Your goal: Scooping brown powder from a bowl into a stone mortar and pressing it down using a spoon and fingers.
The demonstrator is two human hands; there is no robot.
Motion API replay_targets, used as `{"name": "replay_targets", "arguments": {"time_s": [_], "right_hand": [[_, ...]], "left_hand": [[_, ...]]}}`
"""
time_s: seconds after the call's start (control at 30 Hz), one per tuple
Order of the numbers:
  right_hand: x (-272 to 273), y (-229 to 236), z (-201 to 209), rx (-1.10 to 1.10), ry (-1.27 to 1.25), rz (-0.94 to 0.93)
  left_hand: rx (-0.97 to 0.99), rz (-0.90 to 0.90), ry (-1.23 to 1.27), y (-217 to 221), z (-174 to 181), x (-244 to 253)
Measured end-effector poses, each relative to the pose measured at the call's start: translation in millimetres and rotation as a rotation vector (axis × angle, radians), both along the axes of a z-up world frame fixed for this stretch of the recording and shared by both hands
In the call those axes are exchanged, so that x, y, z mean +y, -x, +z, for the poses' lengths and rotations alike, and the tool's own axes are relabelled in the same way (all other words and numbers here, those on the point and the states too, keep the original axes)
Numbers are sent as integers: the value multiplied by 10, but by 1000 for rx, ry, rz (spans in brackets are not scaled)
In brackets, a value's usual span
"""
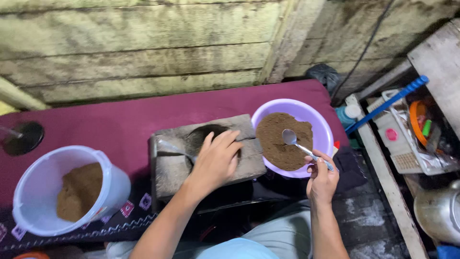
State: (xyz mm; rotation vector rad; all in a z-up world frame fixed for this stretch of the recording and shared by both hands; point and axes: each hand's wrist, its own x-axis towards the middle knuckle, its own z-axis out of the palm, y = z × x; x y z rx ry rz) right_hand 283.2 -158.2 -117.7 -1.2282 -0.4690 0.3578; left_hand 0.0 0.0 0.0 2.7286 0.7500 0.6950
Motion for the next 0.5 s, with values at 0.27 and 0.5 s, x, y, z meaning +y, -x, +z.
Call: {"name": "replay_targets", "arguments": {"time_s": [0.27, 0.5], "right_hand": [[265, 834, 789, -903, 95, 177], [1024, 1280, 1095, -1661, 83, 429]], "left_hand": [[-213, 550, -93, 1305, -360, -110], [-198, 689, 174, 1239, -474, 263]]}}
